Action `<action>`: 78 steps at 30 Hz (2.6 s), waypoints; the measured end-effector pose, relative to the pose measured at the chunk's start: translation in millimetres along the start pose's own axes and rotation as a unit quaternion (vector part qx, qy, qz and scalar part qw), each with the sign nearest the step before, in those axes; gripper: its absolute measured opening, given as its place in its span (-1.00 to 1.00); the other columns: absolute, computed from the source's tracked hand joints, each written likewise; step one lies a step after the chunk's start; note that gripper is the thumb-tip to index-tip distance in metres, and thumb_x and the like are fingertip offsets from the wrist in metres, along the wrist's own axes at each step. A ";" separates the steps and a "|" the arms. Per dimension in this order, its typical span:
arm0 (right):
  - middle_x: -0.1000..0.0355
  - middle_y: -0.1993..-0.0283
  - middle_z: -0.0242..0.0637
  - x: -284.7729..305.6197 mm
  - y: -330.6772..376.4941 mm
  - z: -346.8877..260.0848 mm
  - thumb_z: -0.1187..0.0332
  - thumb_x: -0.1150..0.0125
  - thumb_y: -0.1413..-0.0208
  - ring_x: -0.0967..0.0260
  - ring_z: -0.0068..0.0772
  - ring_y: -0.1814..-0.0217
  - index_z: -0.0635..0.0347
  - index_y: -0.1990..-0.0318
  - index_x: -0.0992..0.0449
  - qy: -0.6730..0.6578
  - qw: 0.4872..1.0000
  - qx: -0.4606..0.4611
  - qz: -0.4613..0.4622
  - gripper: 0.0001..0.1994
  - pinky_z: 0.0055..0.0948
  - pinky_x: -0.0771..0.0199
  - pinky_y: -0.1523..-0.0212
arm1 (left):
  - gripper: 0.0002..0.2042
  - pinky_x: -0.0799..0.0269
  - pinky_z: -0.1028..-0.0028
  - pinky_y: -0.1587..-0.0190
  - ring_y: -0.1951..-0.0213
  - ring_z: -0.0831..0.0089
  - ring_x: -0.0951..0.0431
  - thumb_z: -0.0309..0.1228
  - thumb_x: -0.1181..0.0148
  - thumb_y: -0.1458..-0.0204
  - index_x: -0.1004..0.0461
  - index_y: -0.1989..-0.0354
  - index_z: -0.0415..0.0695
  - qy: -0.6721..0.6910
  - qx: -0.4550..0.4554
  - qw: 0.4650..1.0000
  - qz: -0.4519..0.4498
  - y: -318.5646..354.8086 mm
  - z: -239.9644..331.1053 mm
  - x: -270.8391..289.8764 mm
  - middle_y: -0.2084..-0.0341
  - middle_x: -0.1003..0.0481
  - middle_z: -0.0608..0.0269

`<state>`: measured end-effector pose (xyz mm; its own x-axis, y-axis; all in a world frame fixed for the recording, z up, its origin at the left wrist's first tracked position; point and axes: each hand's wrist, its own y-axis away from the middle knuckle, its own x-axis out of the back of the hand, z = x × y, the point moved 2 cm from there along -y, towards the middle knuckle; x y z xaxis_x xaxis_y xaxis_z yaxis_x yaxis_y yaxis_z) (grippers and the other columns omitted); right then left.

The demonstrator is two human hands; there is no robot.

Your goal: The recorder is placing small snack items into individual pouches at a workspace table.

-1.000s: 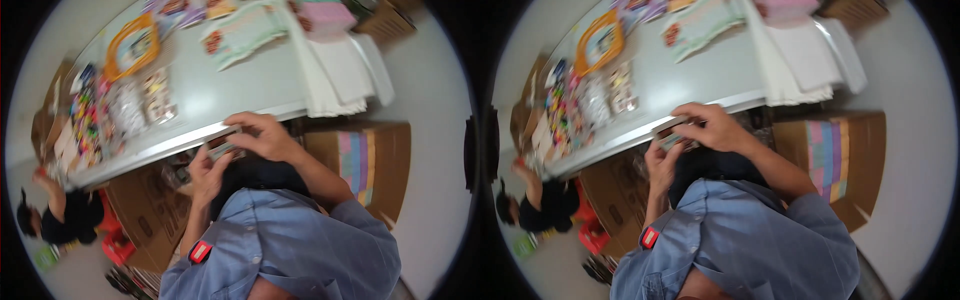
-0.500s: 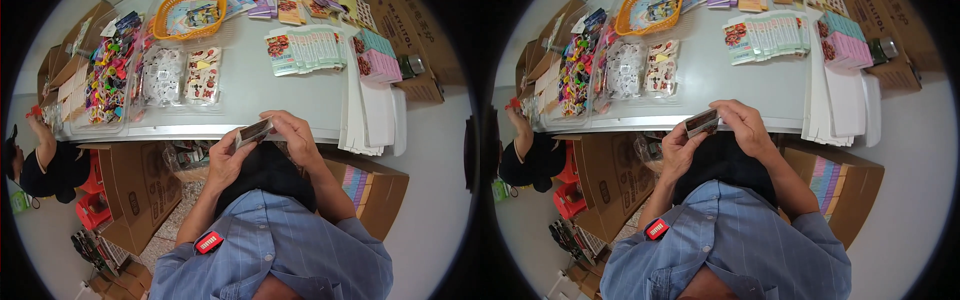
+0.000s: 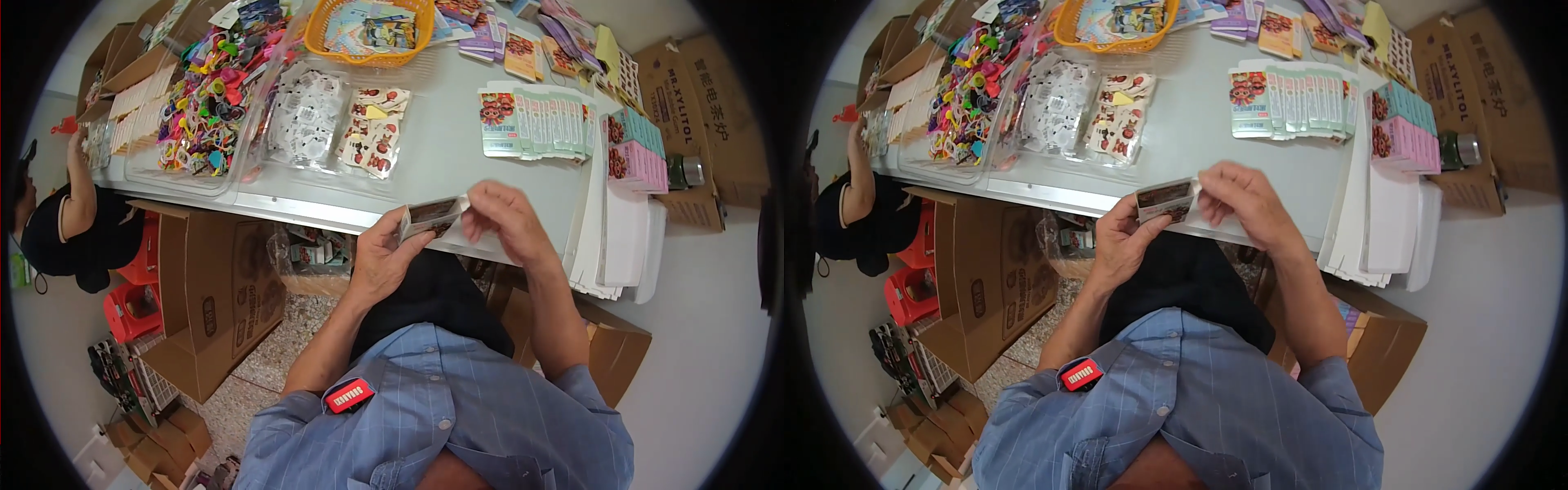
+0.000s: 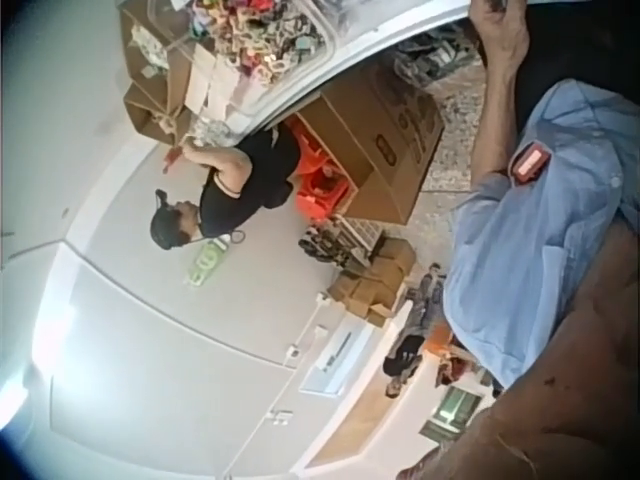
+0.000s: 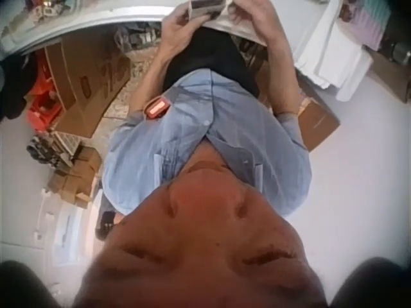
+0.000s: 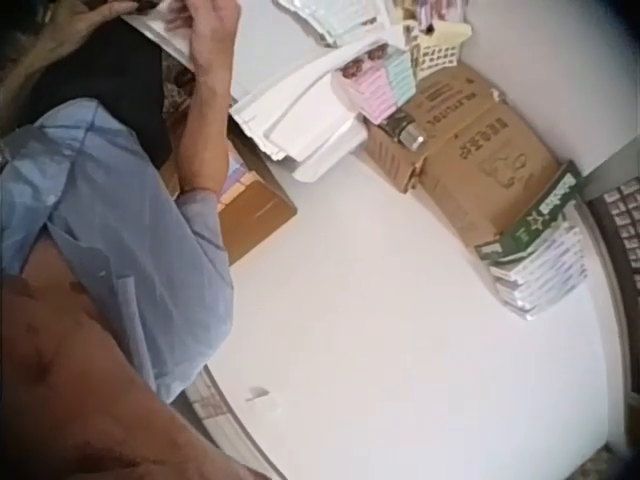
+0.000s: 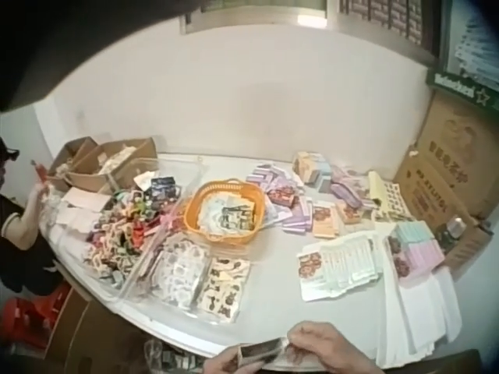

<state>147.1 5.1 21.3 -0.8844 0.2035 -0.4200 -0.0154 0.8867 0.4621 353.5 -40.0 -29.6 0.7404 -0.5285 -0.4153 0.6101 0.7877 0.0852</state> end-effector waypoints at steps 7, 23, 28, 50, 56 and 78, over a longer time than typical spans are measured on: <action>-0.59 0.24 -0.20 -42.9 -79.0 -78.4 0.29 -0.20 -0.26 -0.54 -0.34 0.26 0.28 0.18 -0.59 0.463 0.811 0.344 0.099 -0.79 -0.38 -0.51 0.20 | -0.63 -0.42 0.41 -0.19 -0.05 0.41 -0.54 -0.67 -0.17 -0.19 -0.38 -0.18 -0.37 -0.007 -0.009 0.998 0.057 -0.4 -0.5 12.6 -0.02 -0.55 0.08; -0.58 0.37 0.02 -93.2 -209.2 -63.3 0.53 -0.20 0.08 -0.61 0.00 0.27 0.32 0.41 -0.67 0.837 0.465 0.287 -0.003 -0.87 -0.12 -0.59 0.29 | -0.66 -0.47 0.43 -0.15 -0.01 0.45 -0.55 -0.65 -0.17 -0.21 -0.39 -0.16 -0.37 0.051 -0.011 0.997 0.061 1.0 -7.6 19.5 0.02 -0.57 0.10; -0.59 0.34 0.02 -90.3 -204.4 -63.9 0.52 -0.20 0.08 -0.61 0.01 0.26 0.31 0.41 -0.67 0.833 0.464 0.301 0.028 -0.87 -0.11 -0.59 0.30 | -0.67 -0.47 0.46 -0.13 0.00 0.47 -0.55 -0.64 -0.18 -0.21 -0.40 -0.15 -0.36 0.043 -0.005 0.997 0.064 3.0 -9.2 22.7 0.03 -0.57 0.11; -0.56 0.29 -0.40 -48.5 -124.2 -92.3 0.42 -0.29 -0.22 -0.44 -0.63 0.28 0.29 0.10 -0.59 0.283 0.927 0.243 -0.026 -0.83 -0.56 -0.46 0.19 | -0.67 -0.54 0.39 -0.09 0.01 0.38 -0.60 -0.63 -0.20 -0.20 -0.29 -0.09 -0.41 0.093 -0.004 0.990 0.106 -1.4 -3.5 18.1 0.06 -0.57 -0.05; -0.57 0.14 -0.28 -41.3 -69.6 -76.9 0.45 -0.31 -0.17 -0.47 -0.56 0.09 0.27 0.21 -0.62 0.263 0.935 0.238 -0.030 -0.90 -0.50 -0.45 0.04 | -0.69 -0.56 0.40 -0.07 0.04 0.39 -0.61 -0.63 -0.23 -0.18 -0.32 -0.06 -0.39 0.094 -0.006 0.990 0.100 -3.1 -4.2 18.3 0.06 -0.58 -0.05; -0.54 -0.01 -0.16 -92.6 -86.4 -71.5 0.41 -0.31 -0.12 -0.45 -0.19 -0.14 0.26 0.14 -0.63 0.514 0.775 0.368 0.010 -0.82 -0.28 -0.38 -0.18 | -0.68 -0.52 0.47 -0.07 0.05 0.44 -0.60 -0.63 -0.24 -0.17 -0.35 -0.06 -0.37 0.070 -0.046 0.989 0.121 11.3 -3.8 29.1 0.09 -0.59 0.04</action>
<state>197.0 -120.1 76.1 -0.7909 0.1169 0.6007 -0.0616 0.9614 -0.2682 380.9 -45.3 -44.2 0.8116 -0.2771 -0.5144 0.3871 0.9145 0.1181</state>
